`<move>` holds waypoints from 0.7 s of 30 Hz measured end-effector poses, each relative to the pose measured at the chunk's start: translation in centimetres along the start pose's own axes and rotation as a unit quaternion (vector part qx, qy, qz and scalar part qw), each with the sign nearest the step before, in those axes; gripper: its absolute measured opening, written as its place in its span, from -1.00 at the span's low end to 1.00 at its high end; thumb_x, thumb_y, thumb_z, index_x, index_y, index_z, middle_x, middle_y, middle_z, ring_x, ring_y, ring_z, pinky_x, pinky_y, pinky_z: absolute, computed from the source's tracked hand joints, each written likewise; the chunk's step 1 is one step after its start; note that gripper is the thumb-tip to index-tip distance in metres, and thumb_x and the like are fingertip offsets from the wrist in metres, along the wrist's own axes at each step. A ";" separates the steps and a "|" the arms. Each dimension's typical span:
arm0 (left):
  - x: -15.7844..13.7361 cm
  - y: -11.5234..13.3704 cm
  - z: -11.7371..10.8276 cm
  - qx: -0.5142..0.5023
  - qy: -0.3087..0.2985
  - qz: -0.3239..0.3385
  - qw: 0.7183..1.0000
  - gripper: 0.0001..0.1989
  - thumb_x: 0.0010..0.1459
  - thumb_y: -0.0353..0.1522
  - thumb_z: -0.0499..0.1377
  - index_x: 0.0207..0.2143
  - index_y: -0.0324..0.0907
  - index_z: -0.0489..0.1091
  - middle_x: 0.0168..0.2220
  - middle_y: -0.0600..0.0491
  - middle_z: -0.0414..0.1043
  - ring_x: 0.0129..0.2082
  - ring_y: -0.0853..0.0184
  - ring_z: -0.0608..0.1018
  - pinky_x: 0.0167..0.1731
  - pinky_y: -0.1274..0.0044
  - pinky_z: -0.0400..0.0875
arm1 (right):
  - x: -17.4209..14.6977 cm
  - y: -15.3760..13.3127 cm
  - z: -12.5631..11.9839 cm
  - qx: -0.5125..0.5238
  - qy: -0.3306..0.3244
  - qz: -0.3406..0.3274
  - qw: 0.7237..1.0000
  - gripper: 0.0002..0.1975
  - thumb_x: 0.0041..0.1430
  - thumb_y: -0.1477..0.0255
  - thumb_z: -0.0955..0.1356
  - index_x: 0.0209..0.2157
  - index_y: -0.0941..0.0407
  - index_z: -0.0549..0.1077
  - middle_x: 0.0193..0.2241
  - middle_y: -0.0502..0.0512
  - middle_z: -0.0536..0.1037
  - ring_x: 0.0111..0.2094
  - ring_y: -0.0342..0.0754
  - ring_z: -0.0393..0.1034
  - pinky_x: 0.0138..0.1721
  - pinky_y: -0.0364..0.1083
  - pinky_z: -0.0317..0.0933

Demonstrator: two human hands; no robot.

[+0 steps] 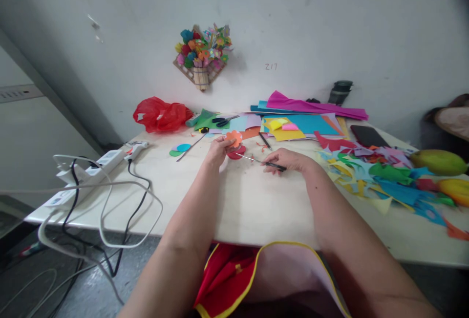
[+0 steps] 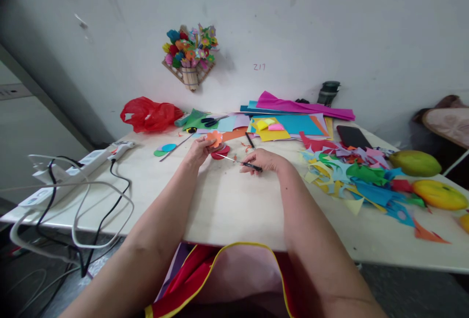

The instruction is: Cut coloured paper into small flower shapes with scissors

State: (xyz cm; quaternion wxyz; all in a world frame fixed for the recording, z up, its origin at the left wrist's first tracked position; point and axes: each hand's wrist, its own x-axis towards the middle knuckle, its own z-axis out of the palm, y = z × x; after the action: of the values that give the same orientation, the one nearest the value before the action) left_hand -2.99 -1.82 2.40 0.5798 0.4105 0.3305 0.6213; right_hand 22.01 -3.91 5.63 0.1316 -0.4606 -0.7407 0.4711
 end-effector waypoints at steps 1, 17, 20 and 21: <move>0.1 -0.1 -0.1 -0.003 0.007 0.002 1.000 -0.78 -0.14 -0.50 0.34 -0.43 -0.26 0.36 -0.47 0.07 0.51 -0.43 0.35 0.61 -0.24 0.48 0.51 | 0.2 0.1 0.1 -0.008 0.011 0.010 1.000 -0.55 -0.24 0.25 0.59 -0.27 0.18 0.61 -0.63 0.00 0.50 -0.61 -0.18 0.32 -0.51 -0.17 0.21; 0.3 -0.9 0.7 0.063 -0.038 0.007 0.997 -0.73 -0.30 -0.39 0.46 -0.51 -0.29 0.48 -0.51 -0.01 0.53 -0.49 0.31 0.58 -0.34 0.46 0.49 | 1.7 0.1 1.5 -0.354 0.233 0.054 0.904 -0.71 0.02 0.21 0.44 -0.21 -0.02 0.66 -0.19 0.11 0.65 -0.15 0.08 0.51 -0.30 -0.11 0.25; 0.2 -0.9 0.7 0.075 -0.051 0.007 0.996 -0.72 -0.28 -0.38 0.46 -0.48 -0.30 0.50 -0.49 -0.05 0.55 -0.47 0.29 0.59 -0.35 0.46 0.49 | 1.9 0.1 1.5 -0.342 0.255 0.060 0.903 -0.70 0.02 0.26 0.45 -0.17 -0.01 0.64 -0.17 0.14 0.65 -0.11 0.12 0.51 -0.24 -0.08 0.28; 0.1 -0.9 0.7 0.076 -0.052 0.007 0.996 -0.72 -0.28 -0.38 0.46 -0.48 -0.30 0.50 -0.49 -0.05 0.55 -0.47 0.28 0.59 -0.36 0.46 0.49 | 2.0 0.3 1.5 -0.326 0.275 0.061 0.902 -0.69 0.02 0.28 0.45 -0.16 0.00 0.63 -0.18 0.14 0.65 -0.11 0.13 0.50 -0.22 -0.07 0.29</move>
State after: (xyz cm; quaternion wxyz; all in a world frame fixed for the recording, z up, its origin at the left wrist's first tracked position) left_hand -1.95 -1.64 1.96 0.5587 0.4874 0.3437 0.5764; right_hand 20.13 -3.11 4.17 0.1431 -0.6331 -0.7579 0.0651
